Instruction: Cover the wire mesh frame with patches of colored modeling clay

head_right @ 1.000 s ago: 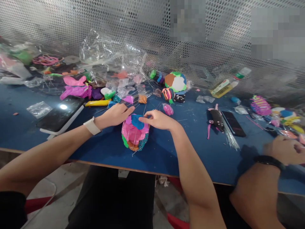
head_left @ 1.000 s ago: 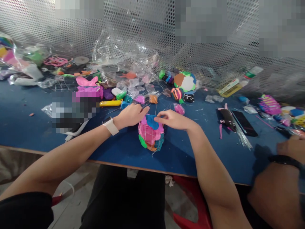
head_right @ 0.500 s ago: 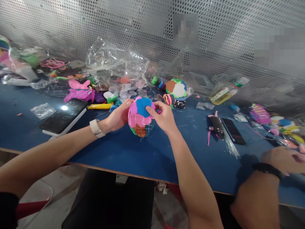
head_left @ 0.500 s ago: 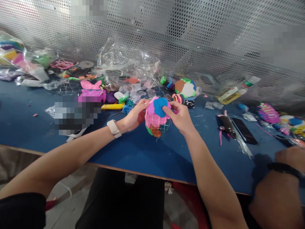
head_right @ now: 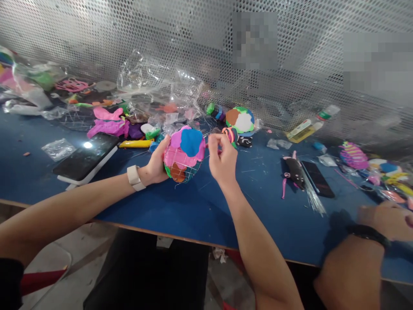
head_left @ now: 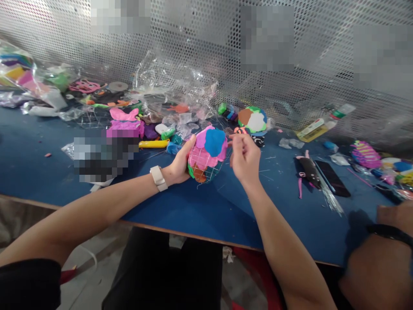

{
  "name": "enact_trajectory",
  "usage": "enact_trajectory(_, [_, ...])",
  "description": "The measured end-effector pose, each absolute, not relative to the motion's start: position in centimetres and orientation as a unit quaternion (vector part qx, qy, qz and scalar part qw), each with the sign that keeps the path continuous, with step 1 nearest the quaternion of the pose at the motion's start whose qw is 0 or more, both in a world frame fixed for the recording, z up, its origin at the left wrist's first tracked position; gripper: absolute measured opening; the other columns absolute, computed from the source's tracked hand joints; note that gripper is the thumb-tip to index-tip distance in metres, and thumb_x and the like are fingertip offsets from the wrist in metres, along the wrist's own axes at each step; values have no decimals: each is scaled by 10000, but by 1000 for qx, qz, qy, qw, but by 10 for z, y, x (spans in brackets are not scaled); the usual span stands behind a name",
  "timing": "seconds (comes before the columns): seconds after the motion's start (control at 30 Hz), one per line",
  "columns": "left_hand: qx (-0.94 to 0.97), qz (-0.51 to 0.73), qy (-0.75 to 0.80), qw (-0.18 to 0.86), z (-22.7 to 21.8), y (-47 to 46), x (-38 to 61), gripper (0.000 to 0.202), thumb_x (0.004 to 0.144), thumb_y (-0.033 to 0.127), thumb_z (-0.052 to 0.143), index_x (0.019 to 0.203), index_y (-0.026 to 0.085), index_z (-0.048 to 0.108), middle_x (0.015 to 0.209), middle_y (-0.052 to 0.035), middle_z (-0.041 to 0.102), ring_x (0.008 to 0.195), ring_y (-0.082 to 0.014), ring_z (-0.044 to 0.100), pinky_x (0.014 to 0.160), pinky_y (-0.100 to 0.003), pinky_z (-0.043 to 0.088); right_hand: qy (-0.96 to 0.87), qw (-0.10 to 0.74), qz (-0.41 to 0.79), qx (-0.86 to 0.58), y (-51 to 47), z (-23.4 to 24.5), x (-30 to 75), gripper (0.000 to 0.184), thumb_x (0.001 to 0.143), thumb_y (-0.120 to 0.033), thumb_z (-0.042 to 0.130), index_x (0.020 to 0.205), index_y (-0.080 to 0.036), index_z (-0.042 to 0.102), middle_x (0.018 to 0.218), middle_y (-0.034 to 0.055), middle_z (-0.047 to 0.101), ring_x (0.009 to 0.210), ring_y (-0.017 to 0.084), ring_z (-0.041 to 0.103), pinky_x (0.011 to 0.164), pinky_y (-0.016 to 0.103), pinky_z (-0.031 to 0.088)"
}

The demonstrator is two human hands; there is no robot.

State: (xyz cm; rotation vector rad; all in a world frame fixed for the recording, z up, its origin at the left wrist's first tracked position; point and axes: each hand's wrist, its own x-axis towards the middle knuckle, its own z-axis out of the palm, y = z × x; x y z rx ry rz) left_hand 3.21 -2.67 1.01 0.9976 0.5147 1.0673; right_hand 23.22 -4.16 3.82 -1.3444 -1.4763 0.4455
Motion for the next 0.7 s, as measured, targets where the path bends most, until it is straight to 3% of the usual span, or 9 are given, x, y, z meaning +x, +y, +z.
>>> enact_trajectory(0.1, [440, 486, 230, 719, 12, -26, 32, 690, 1085, 821, 499, 1373, 250, 758, 1488, -140, 798, 1423, -361, 755, 1193, -545, 616, -598, 540, 180, -564, -42, 40, 235, 773, 1109, -867, 396, 716, -267, 685, 545, 22, 561, 493, 174, 519, 578, 391, 427])
enact_trajectory(0.2, [424, 483, 252, 724, 14, -25, 31, 754, 1110, 846, 374, 1417, 258, 733, 1457, -116, 809, 1430, -343, 750, 1149, -512, 632, -604, 588, 182, -507, -43, 41, 232, 849, 1091, -905, 396, 494, -304, 451, 454, 17, 415, 454, 171, 436, 538, 404, 348])
enact_trajectory(0.37, [442, 485, 265, 707, 11, -23, 30, 852, 1090, 899, 308, 1457, 246, 713, 1382, -122, 826, 1397, -342, 757, 1101, -486, 638, -609, 608, 265, -435, -54, 38, 219, 823, 1049, -870, 555, 506, -309, 298, 440, -32, 238, 411, 147, 239, 480, 386, 175])
enact_trajectory(0.47, [444, 510, 276, 683, 7, -21, 31, 798, 1062, 911, 403, 1406, 273, 736, 1324, -95, 841, 1418, -362, 740, 1091, -492, 628, -632, 588, 286, -417, -62, 36, 210, 827, 1014, -881, 595, 525, -303, 262, 454, -37, 226, 437, 143, 217, 492, 383, 168])
enact_trajectory(0.57, [438, 528, 264, 678, 4, -20, 31, 675, 1090, 822, 465, 1398, 292, 745, 1323, -84, 847, 1459, -355, 716, 1117, -496, 612, -617, 587, 289, -437, -68, 38, 202, 814, 1036, -902, 489, 559, -303, 211, 472, -38, 193, 455, 151, 221, 496, 387, 194])
enact_trajectory(0.63, [439, 534, 256, 676, 3, -19, 31, 641, 1100, 783, 484, 1410, 282, 736, 1348, -99, 842, 1466, -348, 713, 1137, -499, 603, -603, 596, 300, -438, -69, 39, 198, 737, 1060, -836, 483, 599, -300, 276, 510, -36, 243, 476, 154, 267, 502, 383, 232])
enact_trajectory(0.7, [442, 537, 250, 674, 2, -19, 30, 621, 1089, 764, 528, 1410, 269, 721, 1406, -113, 825, 1470, -342, 711, 1150, -493, 599, -593, 602, 326, -424, -69, 40, 195, 557, 1059, -720, 523, 709, -297, 430, 596, -27, 371, 529, 163, 363, 522, 370, 309])
